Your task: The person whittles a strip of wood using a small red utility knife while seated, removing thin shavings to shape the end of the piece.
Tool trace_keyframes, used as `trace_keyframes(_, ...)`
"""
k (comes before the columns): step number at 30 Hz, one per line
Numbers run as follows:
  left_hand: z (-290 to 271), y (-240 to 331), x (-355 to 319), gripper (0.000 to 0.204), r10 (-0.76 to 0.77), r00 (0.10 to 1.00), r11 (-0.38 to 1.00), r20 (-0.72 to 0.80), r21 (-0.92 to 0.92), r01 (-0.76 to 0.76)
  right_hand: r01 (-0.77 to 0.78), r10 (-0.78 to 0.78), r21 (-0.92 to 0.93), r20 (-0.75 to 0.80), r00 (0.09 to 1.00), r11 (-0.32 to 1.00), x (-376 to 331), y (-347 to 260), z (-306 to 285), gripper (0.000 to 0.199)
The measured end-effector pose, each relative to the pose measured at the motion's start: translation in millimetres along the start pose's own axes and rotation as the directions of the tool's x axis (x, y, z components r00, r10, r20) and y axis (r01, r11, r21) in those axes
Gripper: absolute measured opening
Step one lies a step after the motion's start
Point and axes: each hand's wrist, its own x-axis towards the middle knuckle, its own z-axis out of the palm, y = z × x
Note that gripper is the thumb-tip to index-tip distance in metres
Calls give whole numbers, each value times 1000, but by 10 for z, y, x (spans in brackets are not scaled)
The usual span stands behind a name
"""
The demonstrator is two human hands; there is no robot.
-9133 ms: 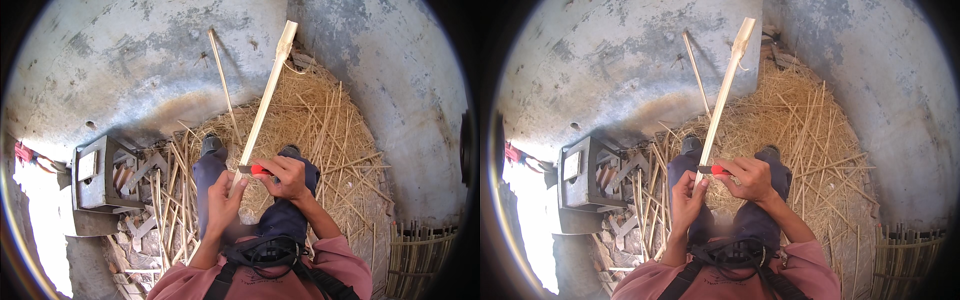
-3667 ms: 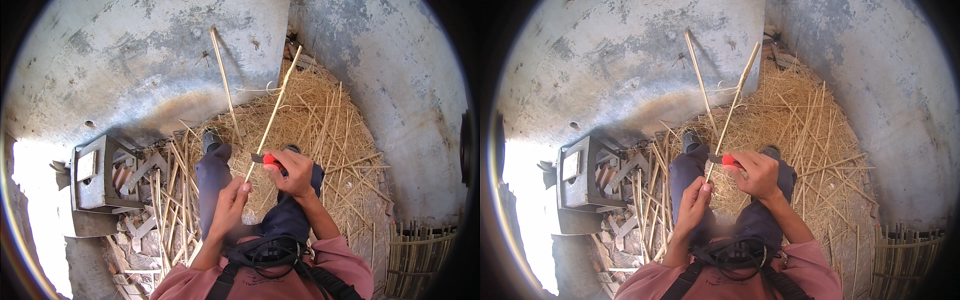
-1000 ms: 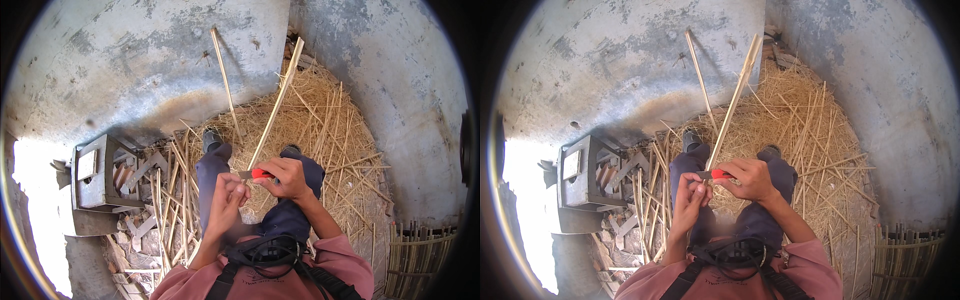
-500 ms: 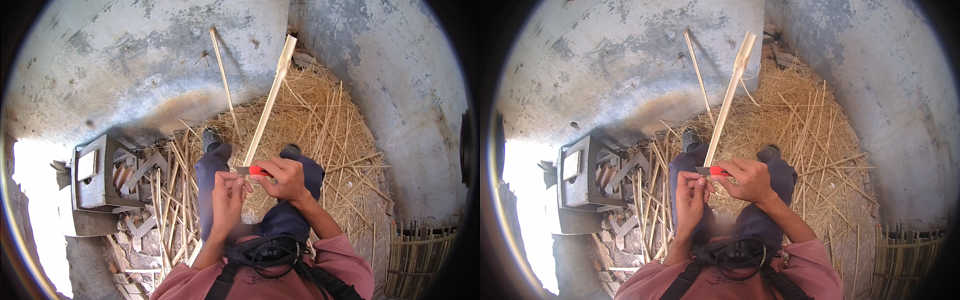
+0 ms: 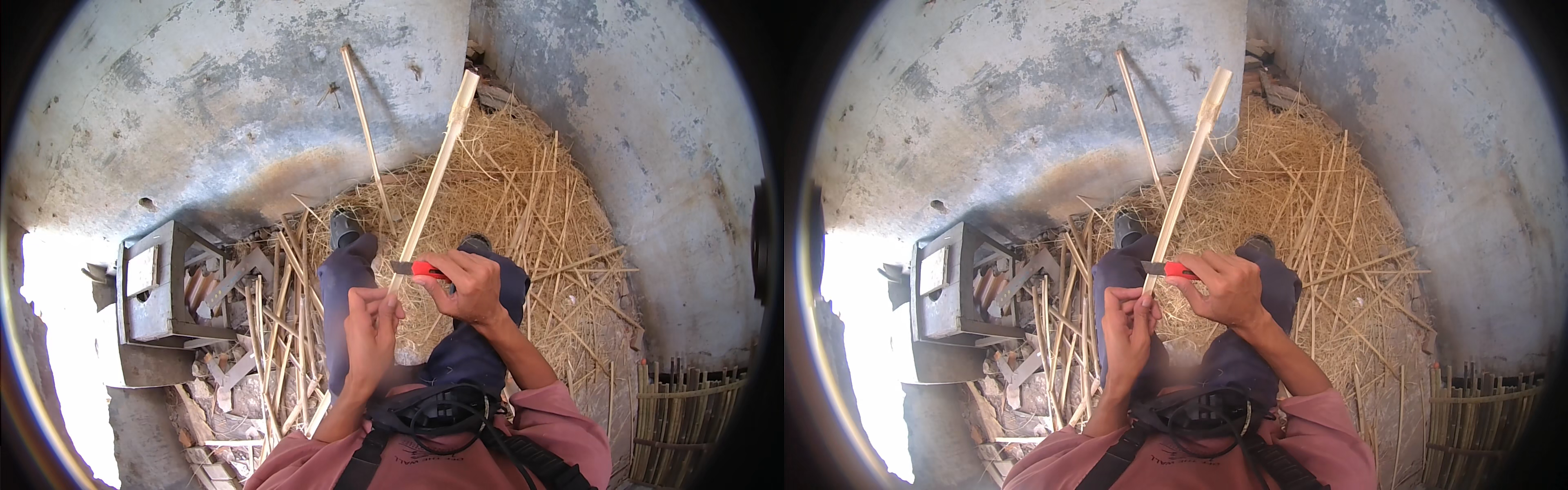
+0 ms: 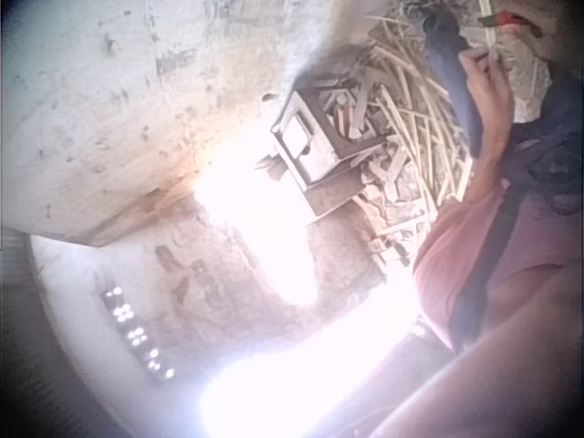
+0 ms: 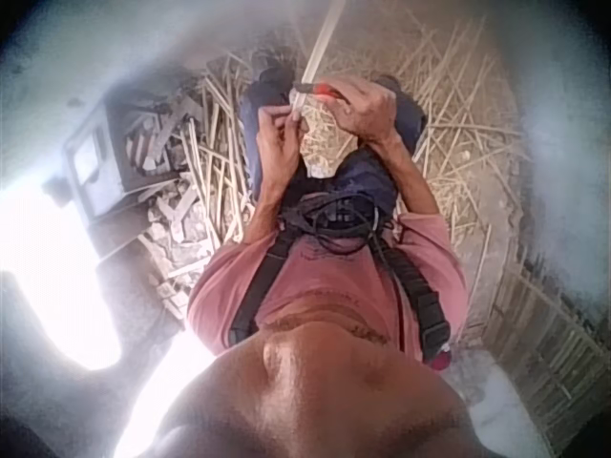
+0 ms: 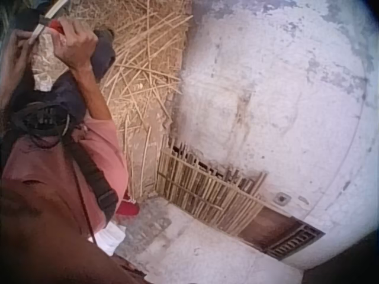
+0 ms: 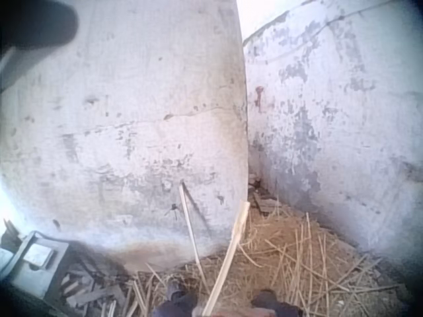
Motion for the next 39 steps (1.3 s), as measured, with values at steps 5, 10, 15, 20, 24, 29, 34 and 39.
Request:
trace_keyframes(5, -8, -4, -20, 14, 45, 999, 998, -4, 41, -45, -16, 16, -20, -1, 1000, 1000, -6, -11, -16, 28)
trace_keyframes(10, -22, -25, -49, 13, 46, 999, 995, -8, 91, -45, -37, 37, -6, -16, 999, 999, 5, -7, -23, 26)
trace_keyframes(15, -29, -29, -110, 12, 28, 1000, 989, -5, 148, -27, -91, 92, 17, -66, 994, 996, 34, 30, -56, 25)
trace_keyframes(20, -48, -102, -164, 11, 87, 996, 988, -32, 132, -82, -93, 94, 22, -60, 994, 995, 45, 29, -75, 26)
trace_keyframes(24, -85, -129, -179, 11, 89, 996, 985, -20, 151, -85, -97, 98, 6, -40, 994, 995, 29, 35, -80, 26)
trace_keyframes(29, -105, -141, -192, 11, 91, 996, 984, -25, 157, -86, -110, 110, 0, -41, 993, 994, 52, 3, -113, 25)
trace_keyframes(34, -152, -153, -249, 10, 136, 991, 970, -5, 203, -133, -184, 190, 58, -130, 973, 981, 98, 110, -110, 23)
trace_keyframes(39, -187, -149, -319, 8, 124, 992, 965, 0, 235, -120, -206, 215, 74, -155, 964, 976, 160, 144, -134, 23)
